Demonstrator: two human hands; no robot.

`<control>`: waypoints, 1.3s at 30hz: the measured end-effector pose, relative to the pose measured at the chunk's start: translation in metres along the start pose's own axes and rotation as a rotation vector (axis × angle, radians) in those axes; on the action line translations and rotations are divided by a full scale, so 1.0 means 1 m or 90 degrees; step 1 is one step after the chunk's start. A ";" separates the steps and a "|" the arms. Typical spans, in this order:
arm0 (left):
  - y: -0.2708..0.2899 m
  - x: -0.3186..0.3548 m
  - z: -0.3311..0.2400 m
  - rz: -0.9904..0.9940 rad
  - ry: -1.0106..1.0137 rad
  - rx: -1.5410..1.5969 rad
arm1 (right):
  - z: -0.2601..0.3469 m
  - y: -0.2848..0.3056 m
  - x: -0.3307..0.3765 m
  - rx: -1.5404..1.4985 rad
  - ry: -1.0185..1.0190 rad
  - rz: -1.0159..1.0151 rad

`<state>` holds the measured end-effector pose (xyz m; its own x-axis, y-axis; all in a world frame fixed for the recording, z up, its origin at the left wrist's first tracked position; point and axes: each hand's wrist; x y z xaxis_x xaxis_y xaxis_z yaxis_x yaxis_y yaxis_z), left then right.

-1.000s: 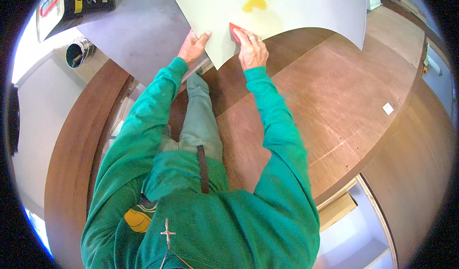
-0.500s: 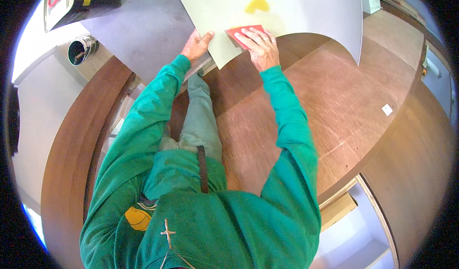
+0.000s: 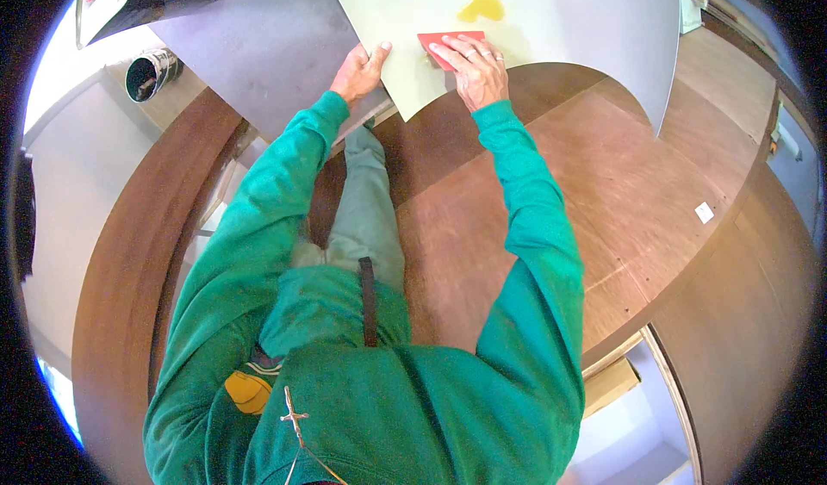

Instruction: The person applies a liquid adhesive to a thin flexible board. They start by sanding the surface with a block, then pour a yellow liquid from a metal container onto the board and spread it across the surface using a plastic scraper.

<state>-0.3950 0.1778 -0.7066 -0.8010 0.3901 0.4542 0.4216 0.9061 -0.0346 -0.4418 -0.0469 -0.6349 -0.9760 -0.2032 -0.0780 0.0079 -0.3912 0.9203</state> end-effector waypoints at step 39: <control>0.007 0.001 -0.035 0.009 0.067 -0.099 | 0.053 0.011 0.044 -0.111 -0.174 0.033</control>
<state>-0.3774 0.1791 -0.6753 -0.7493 0.3752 0.5457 0.4992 0.8615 0.0932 -0.4966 -0.0124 -0.6078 -0.9954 0.0117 0.0948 0.0736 -0.5388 0.8392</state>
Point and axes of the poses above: each hand's wrist, its own x-axis away from the middle knuckle, its own y-axis out of the back of the hand, z = x × y, and after that the axes turned 6 degrees about -x, right-handed
